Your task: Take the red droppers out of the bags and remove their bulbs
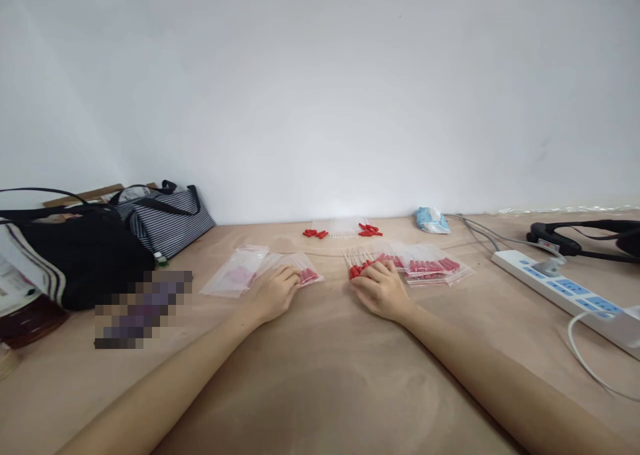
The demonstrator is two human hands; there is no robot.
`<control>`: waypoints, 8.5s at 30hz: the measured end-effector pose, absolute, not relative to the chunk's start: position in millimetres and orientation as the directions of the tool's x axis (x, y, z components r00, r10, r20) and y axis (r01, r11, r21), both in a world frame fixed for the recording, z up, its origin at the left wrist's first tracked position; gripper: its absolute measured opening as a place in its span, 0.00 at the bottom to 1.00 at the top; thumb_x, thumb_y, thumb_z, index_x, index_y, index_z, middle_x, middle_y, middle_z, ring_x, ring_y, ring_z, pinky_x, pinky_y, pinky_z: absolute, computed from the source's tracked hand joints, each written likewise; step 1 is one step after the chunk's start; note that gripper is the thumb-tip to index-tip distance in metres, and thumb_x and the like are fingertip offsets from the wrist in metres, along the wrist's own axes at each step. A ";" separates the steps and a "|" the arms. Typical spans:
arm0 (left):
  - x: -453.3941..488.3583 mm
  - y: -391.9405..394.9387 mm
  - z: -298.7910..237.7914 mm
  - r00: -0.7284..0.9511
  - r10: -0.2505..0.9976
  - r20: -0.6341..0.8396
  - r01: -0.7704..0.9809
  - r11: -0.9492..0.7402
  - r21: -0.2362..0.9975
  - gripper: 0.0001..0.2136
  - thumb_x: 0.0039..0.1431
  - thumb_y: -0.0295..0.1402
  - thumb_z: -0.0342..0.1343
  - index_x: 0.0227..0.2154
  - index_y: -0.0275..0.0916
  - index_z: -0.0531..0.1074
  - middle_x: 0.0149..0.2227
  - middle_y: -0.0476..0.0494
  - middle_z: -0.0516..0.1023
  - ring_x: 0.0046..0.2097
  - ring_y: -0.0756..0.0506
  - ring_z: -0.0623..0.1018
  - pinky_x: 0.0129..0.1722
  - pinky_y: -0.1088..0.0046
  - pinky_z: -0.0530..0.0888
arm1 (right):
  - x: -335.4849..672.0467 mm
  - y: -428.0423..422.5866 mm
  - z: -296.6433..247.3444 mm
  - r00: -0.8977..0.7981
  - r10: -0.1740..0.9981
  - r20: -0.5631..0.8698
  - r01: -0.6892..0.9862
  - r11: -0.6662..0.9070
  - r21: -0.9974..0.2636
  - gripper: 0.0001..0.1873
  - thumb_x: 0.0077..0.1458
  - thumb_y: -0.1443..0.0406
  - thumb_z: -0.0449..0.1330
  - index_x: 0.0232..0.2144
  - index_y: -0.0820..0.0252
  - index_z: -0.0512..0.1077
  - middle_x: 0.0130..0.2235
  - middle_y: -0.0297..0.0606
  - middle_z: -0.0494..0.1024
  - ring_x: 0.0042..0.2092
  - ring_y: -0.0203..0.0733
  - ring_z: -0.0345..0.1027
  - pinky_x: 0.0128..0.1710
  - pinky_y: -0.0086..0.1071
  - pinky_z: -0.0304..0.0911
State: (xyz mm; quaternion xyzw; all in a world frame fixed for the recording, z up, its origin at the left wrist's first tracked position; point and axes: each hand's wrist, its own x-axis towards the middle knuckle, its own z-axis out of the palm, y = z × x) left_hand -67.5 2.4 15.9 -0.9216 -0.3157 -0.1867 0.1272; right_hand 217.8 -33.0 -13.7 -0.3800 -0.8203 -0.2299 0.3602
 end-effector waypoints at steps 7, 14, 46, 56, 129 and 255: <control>-11.5 -12.9 6.8 0.630 0.623 0.465 0.519 -0.782 0.345 0.09 0.57 0.27 0.43 0.25 0.37 0.66 0.36 0.44 0.71 0.41 0.48 0.70 0.42 0.70 0.68 | 187.8 -36.0 -14.1 -0.499 0.474 0.725 0.756 0.647 0.098 0.06 0.50 0.66 0.55 0.31 0.55 0.72 0.27 0.33 0.69 0.33 0.37 0.55 0.35 0.34 0.42; -8.2 -15.1 5.7 0.574 0.684 0.450 0.510 -0.729 0.457 0.08 0.55 0.27 0.44 0.24 0.37 0.66 0.35 0.44 0.71 0.39 0.48 0.70 0.41 0.70 0.67 | 179.3 -27.3 -14.8 -0.511 0.425 0.747 0.738 0.662 0.129 0.08 0.52 0.67 0.53 0.28 0.53 0.73 0.28 0.33 0.69 0.32 0.35 0.54 0.35 0.34 0.42; -6.4 -16.3 -12.8 0.433 0.797 0.421 0.624 -0.602 0.497 0.08 0.58 0.28 0.37 0.38 0.37 0.60 0.42 0.38 0.71 0.44 0.45 0.71 0.42 0.62 0.69 | 155.3 -37.6 -8.6 -0.637 0.505 0.582 0.633 0.774 0.021 0.08 0.53 0.69 0.52 0.25 0.58 0.69 0.28 0.32 0.71 0.35 0.36 0.57 0.36 0.34 0.43; -42.2 -8.0 10.5 0.677 0.681 0.278 0.615 -0.732 0.294 0.15 0.59 0.34 0.40 0.49 0.39 0.60 0.52 0.41 0.65 0.56 0.44 0.61 0.56 0.57 0.53 | 187.8 -49.5 -0.9 -0.617 0.530 0.582 0.672 0.739 0.039 0.09 0.52 0.61 0.53 0.27 0.55 0.71 0.26 0.33 0.73 0.35 0.38 0.58 0.37 0.36 0.43; -52.2 -26.7 12.0 0.584 0.750 0.310 0.680 -0.661 0.317 0.11 0.52 0.38 0.51 0.36 0.39 0.70 0.31 0.46 0.69 0.35 0.47 0.70 0.34 0.72 0.67 | 174.9 0.3 12.5 -0.557 0.777 0.294 0.830 0.534 0.161 0.11 0.53 0.73 0.48 0.35 0.63 0.69 0.41 0.46 0.69 0.40 0.42 0.64 0.38 0.33 0.56; -41.9 -36.9 15.9 0.477 0.832 0.281 0.617 -0.545 0.568 0.08 0.50 0.36 0.50 0.23 0.38 0.64 0.27 0.49 0.70 0.32 0.49 0.71 0.32 0.74 0.68 | 218.0 4.0 13.0 0.168 0.720 0.674 0.508 0.523 -0.685 0.11 0.48 0.60 0.56 0.33 0.61 0.71 0.33 0.40 0.75 0.34 0.39 0.68 0.35 0.35 0.65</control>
